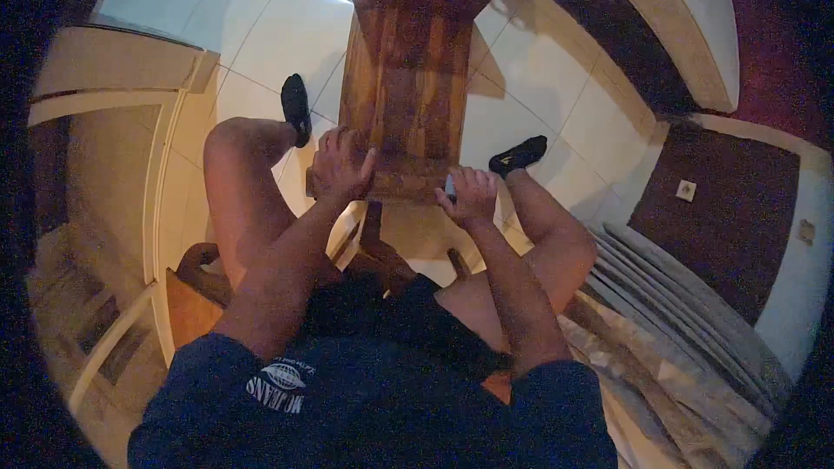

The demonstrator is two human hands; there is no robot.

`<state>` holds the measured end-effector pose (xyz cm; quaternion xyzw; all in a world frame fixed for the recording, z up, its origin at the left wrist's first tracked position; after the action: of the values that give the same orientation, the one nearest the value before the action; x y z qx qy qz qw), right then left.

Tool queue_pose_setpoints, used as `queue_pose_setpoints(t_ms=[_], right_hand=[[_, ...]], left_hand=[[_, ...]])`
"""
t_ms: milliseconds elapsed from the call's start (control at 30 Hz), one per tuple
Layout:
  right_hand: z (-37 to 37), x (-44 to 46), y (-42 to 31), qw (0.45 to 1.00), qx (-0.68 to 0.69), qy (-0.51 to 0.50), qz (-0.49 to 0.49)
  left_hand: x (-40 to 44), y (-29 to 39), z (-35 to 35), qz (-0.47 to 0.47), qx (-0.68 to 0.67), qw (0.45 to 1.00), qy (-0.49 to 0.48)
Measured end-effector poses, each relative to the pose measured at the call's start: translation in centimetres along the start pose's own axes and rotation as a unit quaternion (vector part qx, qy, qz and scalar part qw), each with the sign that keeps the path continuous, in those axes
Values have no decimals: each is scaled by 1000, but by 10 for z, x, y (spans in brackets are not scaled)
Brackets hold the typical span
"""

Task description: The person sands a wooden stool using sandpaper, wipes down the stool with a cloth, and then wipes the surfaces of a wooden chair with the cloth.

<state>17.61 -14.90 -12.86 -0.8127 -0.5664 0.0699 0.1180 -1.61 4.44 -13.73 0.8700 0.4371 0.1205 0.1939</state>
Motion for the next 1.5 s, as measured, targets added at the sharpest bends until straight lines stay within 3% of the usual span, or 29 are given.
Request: queue_pose_setpoints(t_ms=[300, 700, 800, 1500], right_hand=[[1, 0, 0, 1000, 19, 8, -16], [13, -5, 9, 999, 1, -41, 6], [10, -2, 7, 1000, 3, -15, -8], [5, 0, 4, 1000, -1, -5, -9]], left_hand=[[-1, -4, 9, 14, -13, 1000, 9], [2, 0, 2, -11, -16, 999, -42], [3, -1, 5, -20, -8, 998, -56], [1, -5, 7, -21, -6, 999, -33]])
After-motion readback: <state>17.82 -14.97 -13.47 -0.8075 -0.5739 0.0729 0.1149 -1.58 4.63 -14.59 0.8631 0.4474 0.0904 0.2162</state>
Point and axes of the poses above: each hand's wrist, its own x-axis towards the middle knuckle, its own z-axis out of the palm, y = z × x, the point moved 8 cm from there along x, towards the middle knuckle, and after that the axes turned 3 degrees about z, right-handed, at the moved point
